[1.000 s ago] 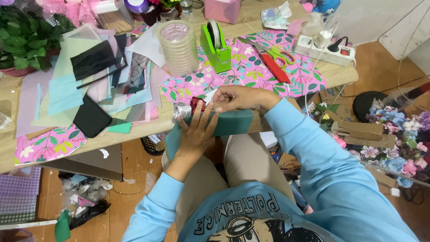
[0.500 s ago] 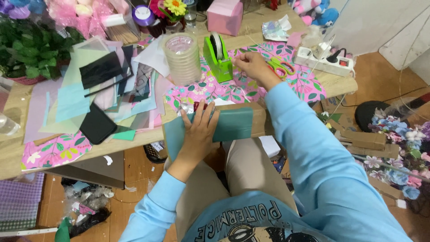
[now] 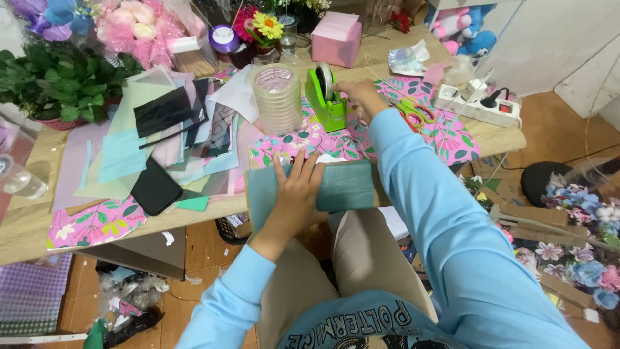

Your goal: The person constructs a floral arrangement by wrapping cardboard with blue and white wrapping paper, securing it with tape, and inserting ribbon roses into the top.

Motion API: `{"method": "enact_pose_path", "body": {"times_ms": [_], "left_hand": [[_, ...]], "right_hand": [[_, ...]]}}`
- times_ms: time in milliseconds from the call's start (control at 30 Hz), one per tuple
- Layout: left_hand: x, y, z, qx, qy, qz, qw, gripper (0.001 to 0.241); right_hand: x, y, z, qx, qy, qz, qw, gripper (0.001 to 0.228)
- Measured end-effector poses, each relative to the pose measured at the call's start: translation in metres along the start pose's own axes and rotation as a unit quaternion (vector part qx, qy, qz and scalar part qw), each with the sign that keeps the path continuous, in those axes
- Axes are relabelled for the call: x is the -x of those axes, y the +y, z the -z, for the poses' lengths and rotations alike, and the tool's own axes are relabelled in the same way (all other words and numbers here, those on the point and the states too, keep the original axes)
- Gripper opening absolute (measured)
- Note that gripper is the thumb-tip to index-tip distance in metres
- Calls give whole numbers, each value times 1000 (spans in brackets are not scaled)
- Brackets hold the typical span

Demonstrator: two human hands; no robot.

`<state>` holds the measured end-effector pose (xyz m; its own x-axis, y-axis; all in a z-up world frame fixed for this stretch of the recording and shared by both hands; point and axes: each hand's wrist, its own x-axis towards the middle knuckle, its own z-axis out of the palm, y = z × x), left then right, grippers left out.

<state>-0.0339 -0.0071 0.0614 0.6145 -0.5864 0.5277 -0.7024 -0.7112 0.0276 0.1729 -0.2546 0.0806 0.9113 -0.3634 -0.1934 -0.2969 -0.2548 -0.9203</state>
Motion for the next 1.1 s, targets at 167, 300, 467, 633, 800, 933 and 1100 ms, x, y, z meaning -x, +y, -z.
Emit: {"method": "enact_pose_path", "body": {"times_ms": [167,300,467,633,800,933,1100], "left_hand": [[-24,-19,4,67,-83,38,994,102],[-48,-31,14,102,-239,82,962,107],[-58,-42,6,128,-295,114,940,109],[-61,-41,18,147,-309,124,931,108],[-68,-41,29,163,-327,134,921,102],[-79,-46,29,103,-383,129,909,109],[-91,-51,45,158,-406,148,888,107]], "right_hand": [[36,-11,5,-29,27,34,999,63],[63,-4,12,-18,42,49,998,31],[3,56,-4,-28,46,81,995,35],[-20,76,-9,-17,56,111,992,29],[-42,88,4,115,30,190,974,18],[87,-12,38,88,-38,214,972,46],[169,-20,71,100,-162,483,855,9]]}}
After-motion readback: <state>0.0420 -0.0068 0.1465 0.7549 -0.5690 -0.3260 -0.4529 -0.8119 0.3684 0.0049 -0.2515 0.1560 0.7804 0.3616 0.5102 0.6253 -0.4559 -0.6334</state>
